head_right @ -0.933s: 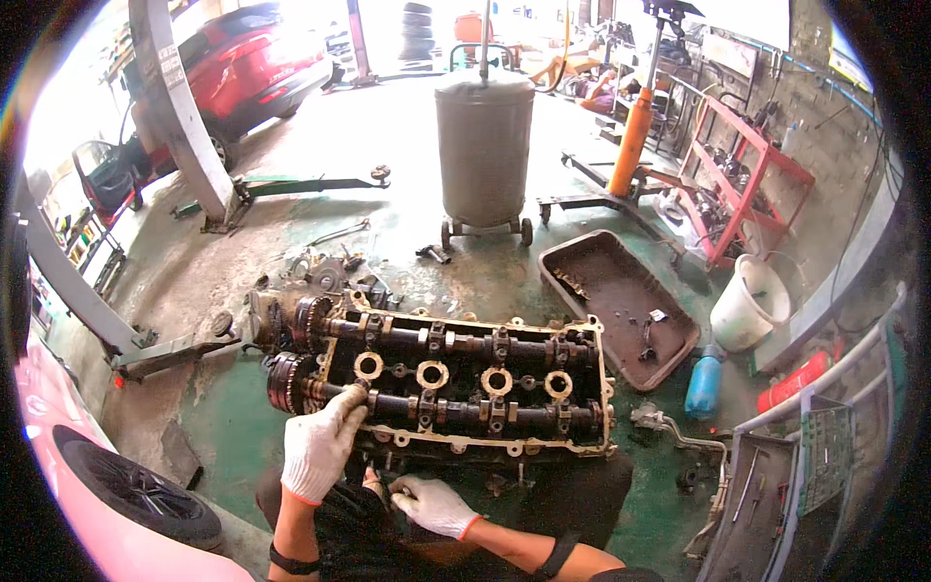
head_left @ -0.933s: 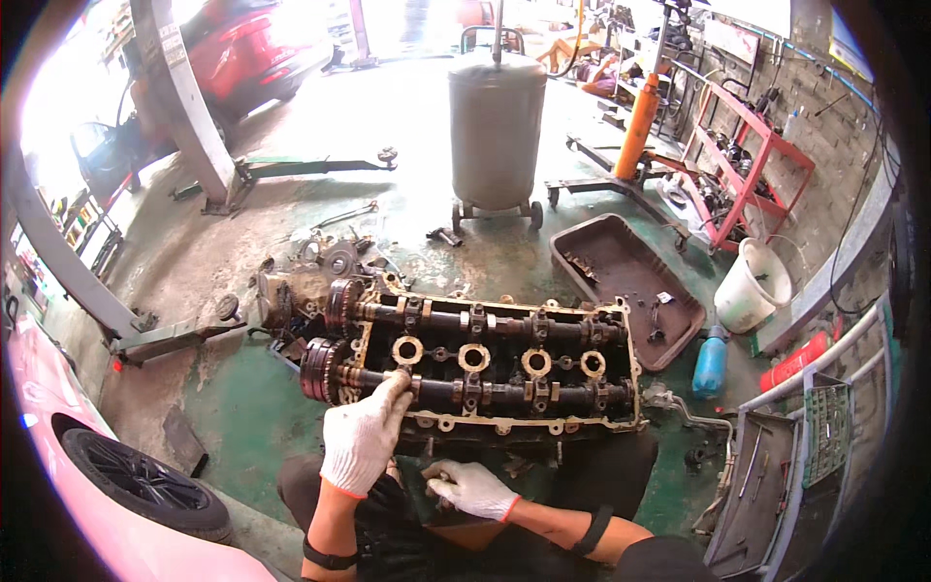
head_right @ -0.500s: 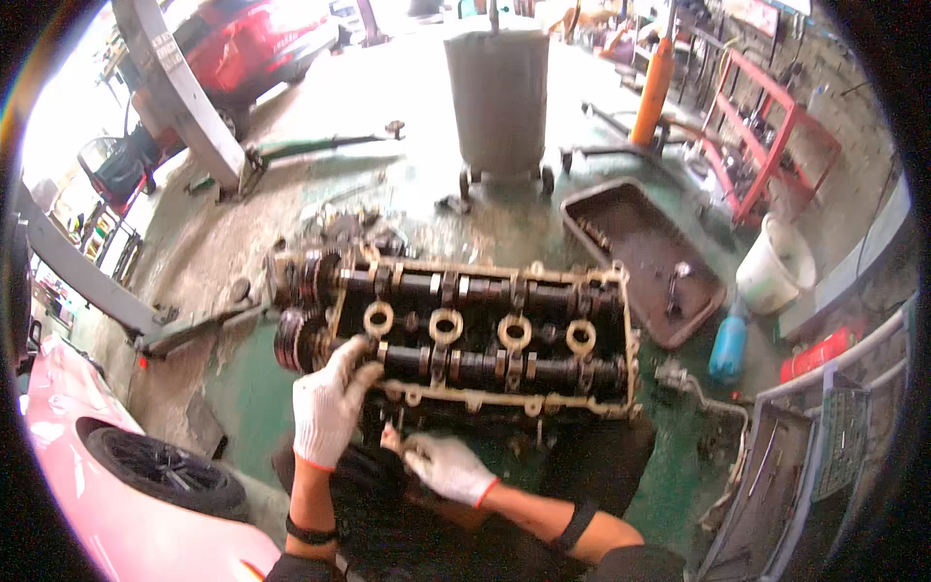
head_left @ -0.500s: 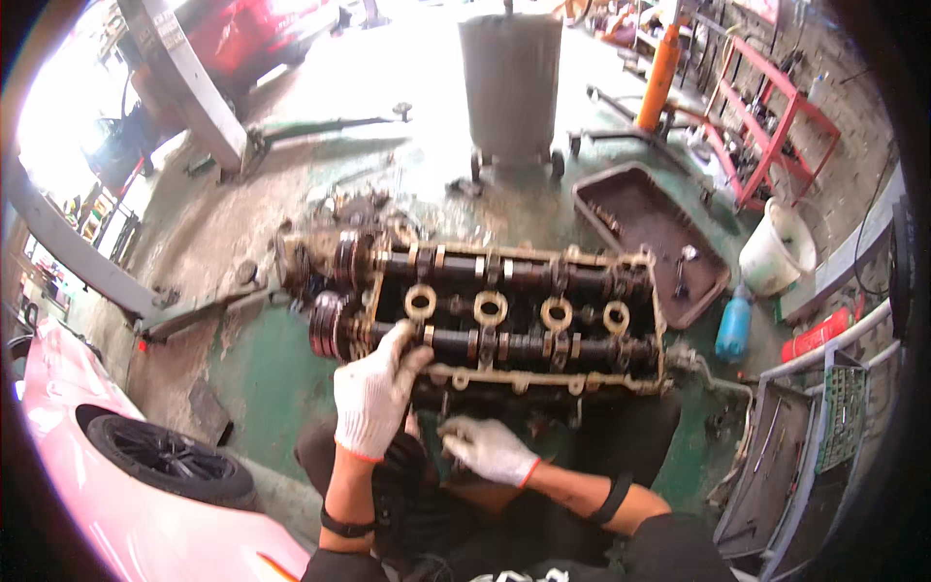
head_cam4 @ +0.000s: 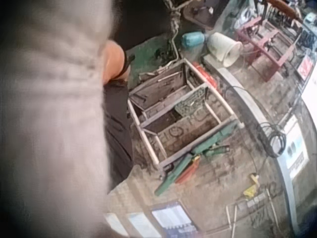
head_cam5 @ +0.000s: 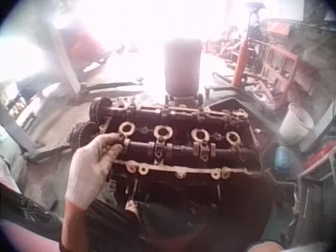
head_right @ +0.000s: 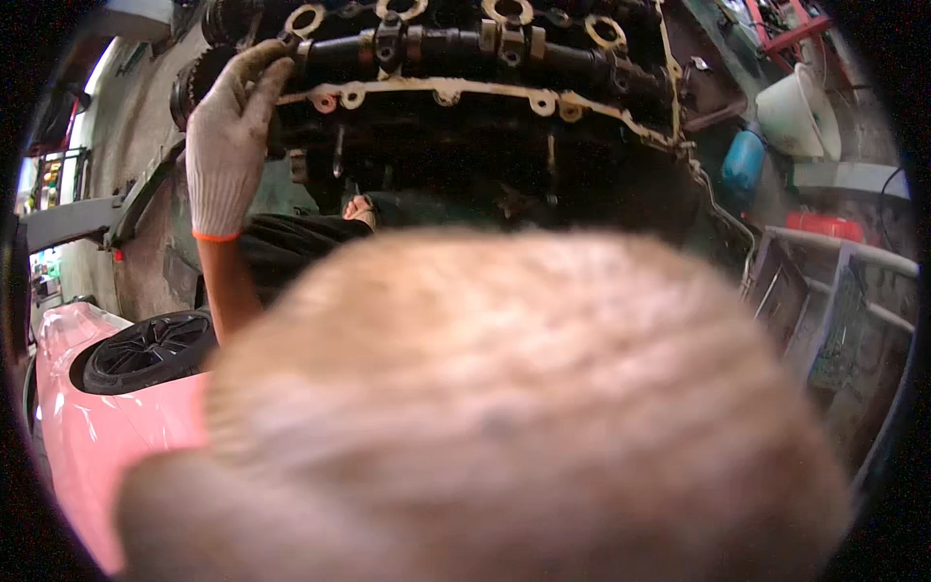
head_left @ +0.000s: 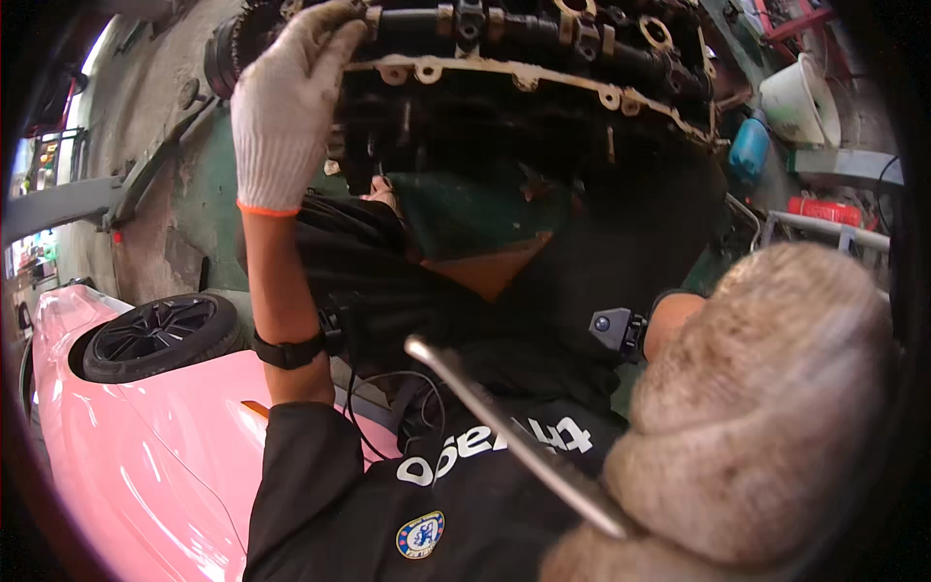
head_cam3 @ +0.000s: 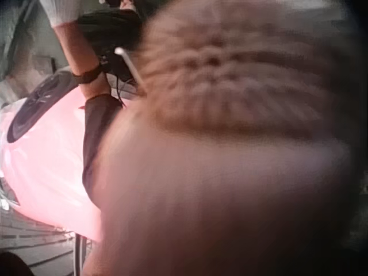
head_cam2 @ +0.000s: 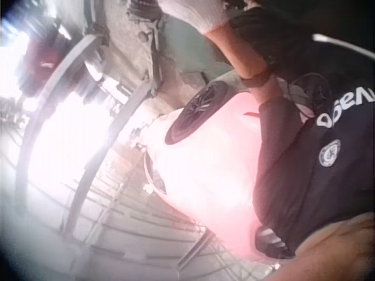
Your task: The person is working on a disassembled car engine, using a wrench to loosen and remove bolts from the cylinder head. They remove several bolts and small metal components, placing them on the floor nearby.
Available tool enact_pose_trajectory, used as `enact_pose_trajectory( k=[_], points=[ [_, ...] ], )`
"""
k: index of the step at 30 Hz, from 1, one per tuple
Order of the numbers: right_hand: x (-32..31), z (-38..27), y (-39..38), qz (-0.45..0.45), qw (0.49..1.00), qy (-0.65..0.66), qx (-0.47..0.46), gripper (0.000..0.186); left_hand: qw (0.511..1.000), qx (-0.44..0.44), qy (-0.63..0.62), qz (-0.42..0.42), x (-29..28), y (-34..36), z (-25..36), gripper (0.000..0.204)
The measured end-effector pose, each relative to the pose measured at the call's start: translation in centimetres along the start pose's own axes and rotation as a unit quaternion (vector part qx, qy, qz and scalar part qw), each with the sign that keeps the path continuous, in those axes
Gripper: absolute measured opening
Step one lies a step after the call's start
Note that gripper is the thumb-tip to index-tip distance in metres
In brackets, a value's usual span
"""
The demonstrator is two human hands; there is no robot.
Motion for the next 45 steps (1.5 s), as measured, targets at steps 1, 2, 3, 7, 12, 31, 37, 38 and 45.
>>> enact_pose_trajectory(
  k=[1,2,3,7,12,31,37,38,45],
  points=[
    [0.5,-0.3,0.4,-0.015,1.0,0.001,-0.008,0.029,0.999,0.028,-0.038,0.015,-0.2,-0.1,0.5,0.033],
    [0.7,-0.5,0.8,-0.02,1.0,0.002,-0.014,0.029,0.995,0.064,-0.072,0.03,-0.5,0.0,1.0,0.033],
    [1.0,-0.6,1.1,-0.027,0.999,0.005,-0.021,0.028,0.996,0.062,-0.063,0.028,-0.5,0.0,0.8,0.033],
    [1.8,0.0,1.4,-0.041,0.998,0.013,-0.036,0.028,0.994,0.081,-0.04,0.06,-0.8,0.1,0.8,0.03],
    [3.0,4.9,0.4,0.0,0.997,-0.035,-0.068,0.027,0.996,0.008,-0.072,0.046,-0.5,0.5,0.2,0.031],
    [9.5,24.3,-4.0,-0.064,0.979,-0.006,0.193,0.025,0.99,-0.07,-0.112,0.047,-2.3,0.3,-0.1,0.026],
    [9.1,24.2,-3.9,-0.049,0.983,-0.019,0.179,0.023,0.888,-0.171,-0.411,0.111,-3.8,-0.6,-3.1,0.032],
    [9.1,24.3,-3.9,-0.041,0.982,-0.014,0.183,0.022,0.812,-0.162,-0.556,0.069,-2.9,-0.4,-2.8,0.031],
    [9.3,24.5,-4.0,-0.016,0.985,-0.007,0.172,0.018,0.407,-0.228,-0.876,-0.123,1.9,-4.5,-0.1,0.029]
  ],
)
Point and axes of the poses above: each hand's wrist, its own y-axis towards the middle knuckle, its own x-axis out of the palm, z = x × y, the point moved 10 cm from there along y, towards the middle knuckle, and after that the axes turned 14 degrees about y, right-handed, at the moved point
